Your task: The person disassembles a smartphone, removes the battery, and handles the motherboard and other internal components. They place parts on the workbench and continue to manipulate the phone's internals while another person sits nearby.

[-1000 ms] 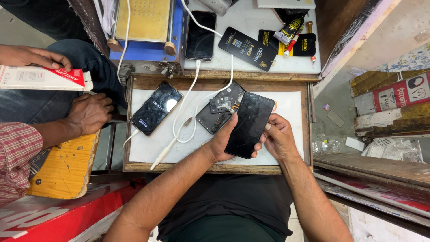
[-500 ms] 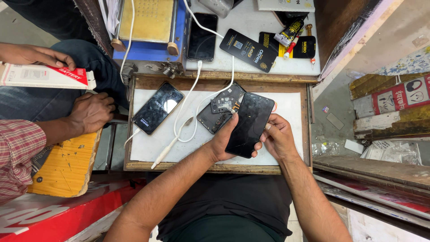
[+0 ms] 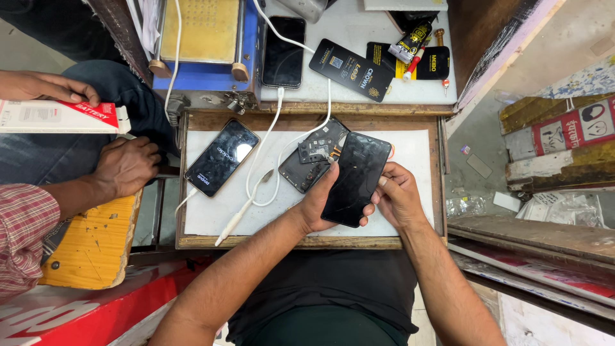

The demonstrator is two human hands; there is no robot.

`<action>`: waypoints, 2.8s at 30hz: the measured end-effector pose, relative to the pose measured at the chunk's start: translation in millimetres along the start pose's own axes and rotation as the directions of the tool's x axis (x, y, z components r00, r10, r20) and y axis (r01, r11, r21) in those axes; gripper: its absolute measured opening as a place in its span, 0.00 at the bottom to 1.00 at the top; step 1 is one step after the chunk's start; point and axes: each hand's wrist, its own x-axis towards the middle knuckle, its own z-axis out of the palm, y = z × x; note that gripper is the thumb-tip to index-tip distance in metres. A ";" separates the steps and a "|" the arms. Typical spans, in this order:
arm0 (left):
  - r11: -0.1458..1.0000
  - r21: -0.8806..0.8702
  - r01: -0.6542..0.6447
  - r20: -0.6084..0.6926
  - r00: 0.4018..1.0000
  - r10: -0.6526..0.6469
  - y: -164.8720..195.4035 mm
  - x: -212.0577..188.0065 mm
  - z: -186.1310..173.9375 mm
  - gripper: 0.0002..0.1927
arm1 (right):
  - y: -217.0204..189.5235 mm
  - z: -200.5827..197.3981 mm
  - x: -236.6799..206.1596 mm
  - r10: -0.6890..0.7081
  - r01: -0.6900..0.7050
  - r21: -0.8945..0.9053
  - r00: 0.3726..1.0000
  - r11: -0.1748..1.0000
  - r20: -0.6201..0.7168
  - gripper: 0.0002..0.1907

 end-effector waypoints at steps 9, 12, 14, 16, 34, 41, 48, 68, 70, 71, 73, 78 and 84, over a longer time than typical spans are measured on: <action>0.999 -0.041 -0.014 0.027 1.000 0.015 -0.6 0.6 -0.7 0.40 | -6.3 6.5 -1.3 -0.015 0.015 -0.014 1.000 1.000 0.003 0.07; 0.999 -0.027 -0.025 0.024 0.999 0.026 -0.8 0.6 -1.2 0.39 | -7.0 7.6 -1.6 0.002 -0.002 -0.014 1.000 1.000 -0.008 0.07; 0.999 -0.031 -0.016 0.022 1.000 0.017 -1.0 0.6 -1.6 0.40 | -7.1 7.0 -1.9 0.005 -0.005 -0.006 1.000 1.000 -0.003 0.07; 0.999 -0.042 -0.001 0.025 1.000 0.002 -1.3 0.5 -2.0 0.41 | -5.8 5.7 -2.4 -0.001 0.001 -0.004 1.000 1.000 -0.001 0.06; 1.000 -0.030 -0.002 0.016 1.000 0.002 -3.5 1.1 -5.1 0.41 | 1.1 -7.2 0.3 -0.053 0.052 -0.011 0.999 0.999 -0.012 0.07; 1.000 -0.029 -0.005 0.015 1.000 0.005 -3.8 0.8 -5.4 0.40 | 0.1 -6.2 -0.5 -0.040 0.040 -0.007 0.999 0.999 0.002 0.08; 1.000 -0.023 -0.005 0.011 1.000 0.005 -3.8 0.4 -4.9 0.41 | 0.0 -5.5 0.1 -0.023 0.023 -0.014 1.000 1.000 0.000 0.07; 0.999 0.006 -0.032 0.007 0.999 0.032 -2.5 1.5 -1.8 0.41 | -2.4 -0.7 1.4 -0.013 0.012 0.007 1.000 1.000 0.027 0.08; 1.000 0.001 -0.029 0.008 1.000 0.029 -2.4 1.5 -1.7 0.41 | -2.1 -2.3 1.6 -0.013 0.013 0.001 1.000 1.000 0.018 0.08; 1.000 0.000 -0.026 0.010 1.000 0.026 -2.4 1.5 -1.6 0.41 | -1.4 -3.3 2.3 -0.017 0.017 -0.005 1.000 1.000 0.004 0.08; 1.000 -0.005 -0.022 0.011 1.000 0.022 -2.3 1.4 -1.5 0.41 | -0.3 -5.4 2.7 -0.024 0.023 -0.015 0.999 1.000 -0.023 0.08; 1.000 0.001 -0.022 0.010 1.000 0.022 -2.3 1.2 -1.5 0.41 | 1.0 -7.1 2.8 -0.030 0.030 -0.018 0.999 0.999 -0.020 0.08; 1.000 0.004 -0.024 0.007 1.000 0.024 -2.6 1.1 -1.5 0.41 | -0.5 -5.1 2.4 -0.017 0.017 -0.001 1.000 1.000 0.010 0.08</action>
